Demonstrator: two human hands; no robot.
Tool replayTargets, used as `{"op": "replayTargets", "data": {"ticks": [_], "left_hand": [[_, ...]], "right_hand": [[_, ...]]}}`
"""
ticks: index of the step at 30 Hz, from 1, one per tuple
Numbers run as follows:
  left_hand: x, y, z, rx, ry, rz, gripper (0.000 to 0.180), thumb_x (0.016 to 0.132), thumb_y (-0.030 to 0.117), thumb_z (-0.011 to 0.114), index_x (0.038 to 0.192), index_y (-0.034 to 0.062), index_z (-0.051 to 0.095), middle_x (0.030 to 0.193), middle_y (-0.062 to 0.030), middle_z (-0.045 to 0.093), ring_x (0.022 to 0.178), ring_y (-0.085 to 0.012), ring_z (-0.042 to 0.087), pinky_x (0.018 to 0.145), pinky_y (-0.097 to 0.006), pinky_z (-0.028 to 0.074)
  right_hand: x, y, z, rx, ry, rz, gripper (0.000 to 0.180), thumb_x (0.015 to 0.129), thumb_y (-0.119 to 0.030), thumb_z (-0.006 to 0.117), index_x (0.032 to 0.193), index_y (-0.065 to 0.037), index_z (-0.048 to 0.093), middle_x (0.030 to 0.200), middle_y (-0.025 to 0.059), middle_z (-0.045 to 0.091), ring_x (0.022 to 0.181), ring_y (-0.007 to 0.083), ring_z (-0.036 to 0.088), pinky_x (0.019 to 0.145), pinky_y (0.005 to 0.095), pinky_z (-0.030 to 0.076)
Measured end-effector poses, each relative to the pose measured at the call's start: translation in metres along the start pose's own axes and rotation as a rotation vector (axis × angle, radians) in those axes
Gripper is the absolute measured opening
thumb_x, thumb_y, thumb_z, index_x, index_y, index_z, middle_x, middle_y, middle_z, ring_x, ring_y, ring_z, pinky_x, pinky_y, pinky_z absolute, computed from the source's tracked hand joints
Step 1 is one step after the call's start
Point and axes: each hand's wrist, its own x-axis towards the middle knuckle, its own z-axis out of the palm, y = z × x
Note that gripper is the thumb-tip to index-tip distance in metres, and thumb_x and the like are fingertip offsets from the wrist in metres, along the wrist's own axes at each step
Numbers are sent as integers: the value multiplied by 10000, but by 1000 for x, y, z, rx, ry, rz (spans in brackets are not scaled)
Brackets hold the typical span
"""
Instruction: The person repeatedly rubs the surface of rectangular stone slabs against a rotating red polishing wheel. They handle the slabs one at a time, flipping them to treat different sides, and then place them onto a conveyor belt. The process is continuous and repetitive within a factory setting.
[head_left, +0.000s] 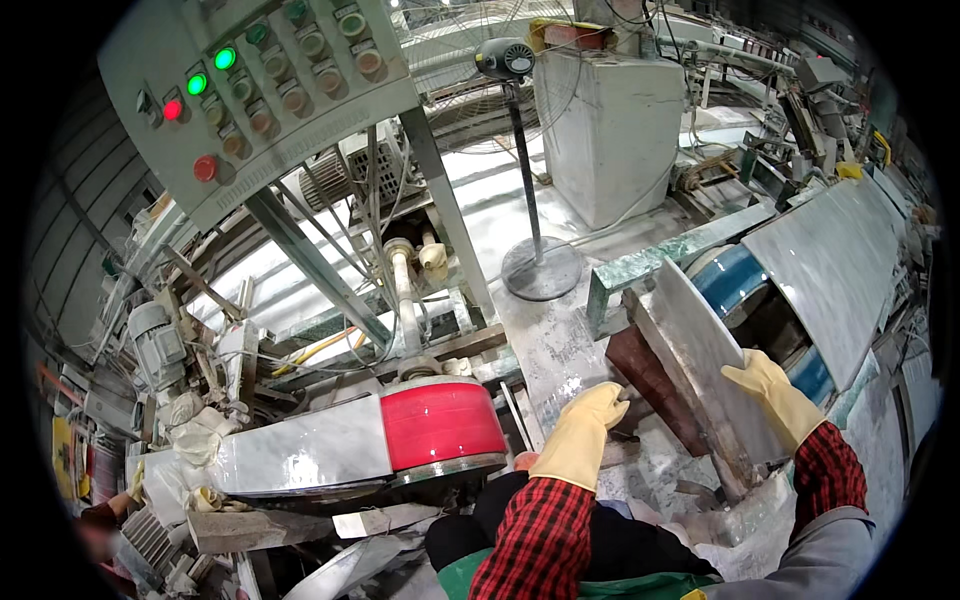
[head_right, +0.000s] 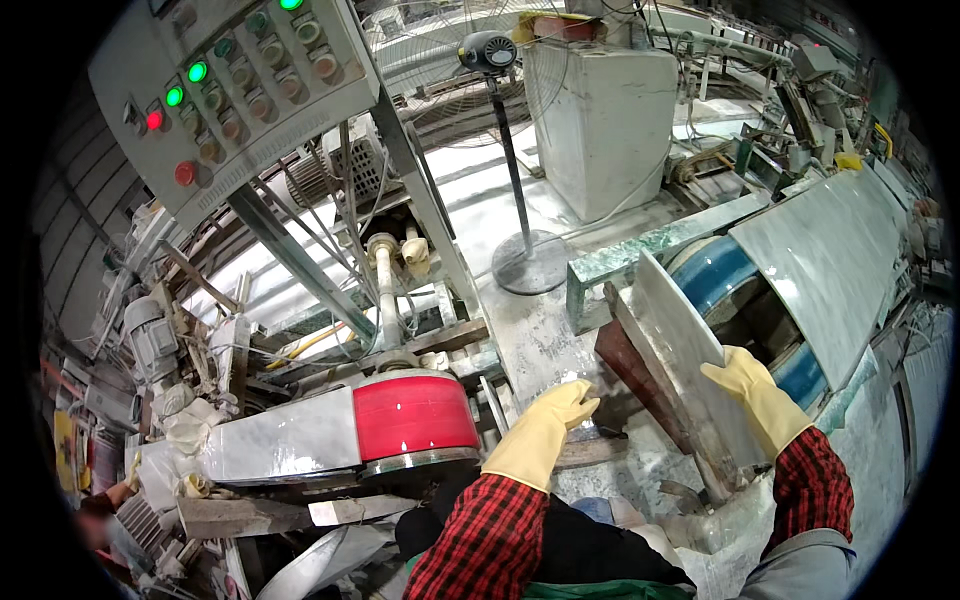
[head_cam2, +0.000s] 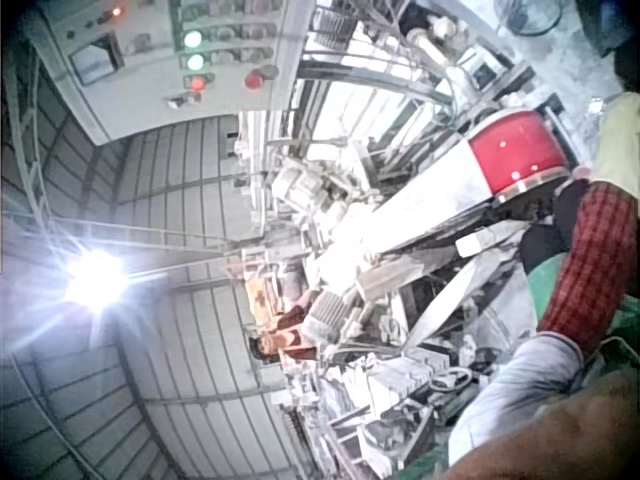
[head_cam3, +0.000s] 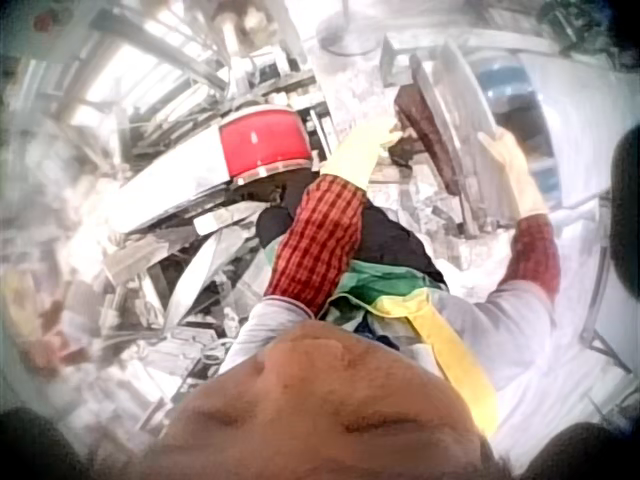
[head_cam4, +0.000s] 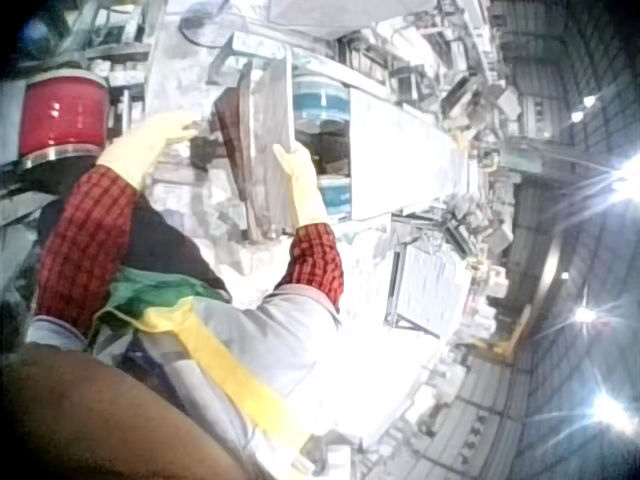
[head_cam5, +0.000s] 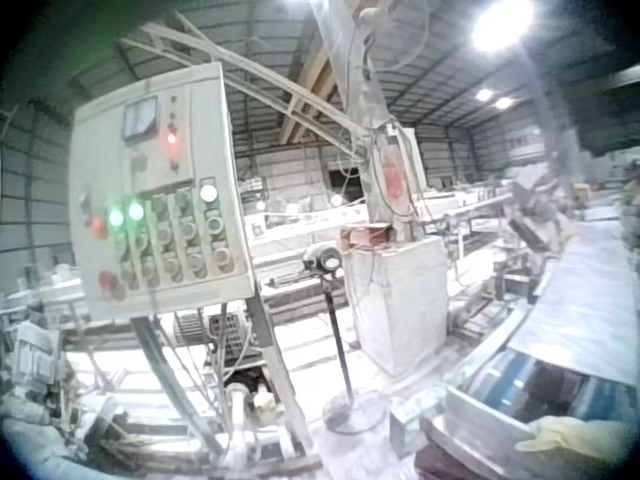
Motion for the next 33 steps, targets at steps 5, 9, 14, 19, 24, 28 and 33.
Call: {"op": "replayTargets", "data": {"ticks": [5,9,14,19,24,28,33], "left_hand": [[10,-15,8,83,-5,44,357,856,350,624,1057,56,605,1009,-156,663,919,-328,635,756,-403,488],[13,-28,13,0,-5,63,379,865,360,606,1110,70,606,1029,-156,663,958,-326,633,799,-403,493],[17,-53,20,-81,-9,74,390,866,363,607,1140,85,611,1041,-151,668,970,-326,636,817,-401,496],[12,-16,11,39,-25,35,395,887,272,607,1188,18,569,1039,-169,670,949,-265,643,821,-344,495],[11,-31,17,-20,78,79,287,864,317,629,989,58,624,906,-138,675,807,-297,637,720,-386,487],[11,-34,17,-52,55,61,264,871,299,623,977,57,615,921,-136,672,821,-292,634,725,-385,484],[2,-13,6,46,51,37,274,866,306,622,988,62,605,976,-139,669,894,-315,640,765,-400,492]], "right_hand": [[6,10,0,-11,-13,-15,504,765,-452,652,1043,-32,649,879,154,681,857,275,661,788,375,498],[9,15,-1,-50,7,-2,512,769,-458,649,1050,-31,648,894,159,683,876,282,662,801,376,497],[5,0,1,-52,0,-16,515,765,-466,649,1033,-27,654,925,173,683,900,299,660,806,381,497],[4,14,1,-41,22,-15,524,758,-486,645,1011,-28,658,918,182,681,892,306,661,799,387,498],[6,7,3,-64,7,8,511,763,-478,642,1010,-31,656,917,183,682,894,309,661,807,394,496],[4,3,4,-37,26,-19,535,741,-474,658,1024,-20,646,897,180,673,873,303,663,779,399,497],[7,9,6,-48,18,-9,522,745,-464,650,1027,-24,648,894,173,673,870,296,664,776,400,497]]}}
